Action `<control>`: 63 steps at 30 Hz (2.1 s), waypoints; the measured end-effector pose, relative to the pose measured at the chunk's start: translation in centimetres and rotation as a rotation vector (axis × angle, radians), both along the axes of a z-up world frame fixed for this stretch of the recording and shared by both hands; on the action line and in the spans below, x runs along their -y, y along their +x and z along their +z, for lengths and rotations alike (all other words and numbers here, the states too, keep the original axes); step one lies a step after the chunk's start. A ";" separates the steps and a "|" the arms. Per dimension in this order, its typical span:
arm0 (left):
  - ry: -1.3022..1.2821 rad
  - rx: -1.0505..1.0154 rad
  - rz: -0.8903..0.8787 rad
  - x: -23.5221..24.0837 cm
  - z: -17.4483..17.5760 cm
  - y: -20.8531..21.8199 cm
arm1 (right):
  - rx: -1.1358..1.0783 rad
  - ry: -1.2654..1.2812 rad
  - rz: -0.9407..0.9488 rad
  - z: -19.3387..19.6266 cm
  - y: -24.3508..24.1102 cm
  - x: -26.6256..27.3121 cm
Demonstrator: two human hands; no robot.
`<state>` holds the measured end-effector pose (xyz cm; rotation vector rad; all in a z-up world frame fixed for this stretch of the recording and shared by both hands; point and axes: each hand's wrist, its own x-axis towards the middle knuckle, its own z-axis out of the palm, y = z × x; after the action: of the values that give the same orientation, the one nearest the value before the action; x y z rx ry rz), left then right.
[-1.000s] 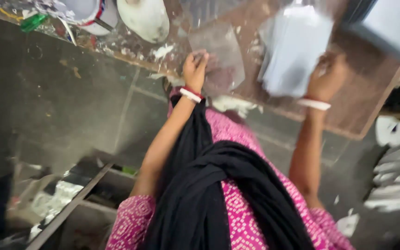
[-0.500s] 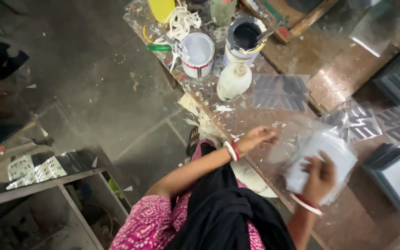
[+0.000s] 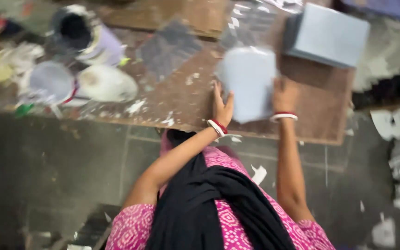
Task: The person stacks transparent plastic sheets by picking them up from a pile and placing them into a neat stack on a table.
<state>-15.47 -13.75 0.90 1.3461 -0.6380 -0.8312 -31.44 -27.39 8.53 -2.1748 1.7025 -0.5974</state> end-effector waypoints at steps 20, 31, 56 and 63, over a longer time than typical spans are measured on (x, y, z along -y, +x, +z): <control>0.164 0.222 -0.097 -2.5 4.7 1.4 | 1.605 0.808 -0.970 5.0 -0.9 18.5; 0.000 -0.199 -0.126 -2.7 1.4 3.1 | 1.506 0.834 -0.906 -0.7 -3.2 21.8; -0.286 -0.107 -0.269 -3.1 15.6 12.3 | 1.438 0.191 -0.236 17.3 2.7 1.9; -0.218 -0.553 -0.416 -5.4 19.6 11.0 | 1.068 0.467 0.107 13.4 6.3 -9.0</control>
<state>-4.43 -8.36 20.45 0.7389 -0.5512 -1.3639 -25.11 -18.41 21.96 -1.2101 0.9804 -0.9656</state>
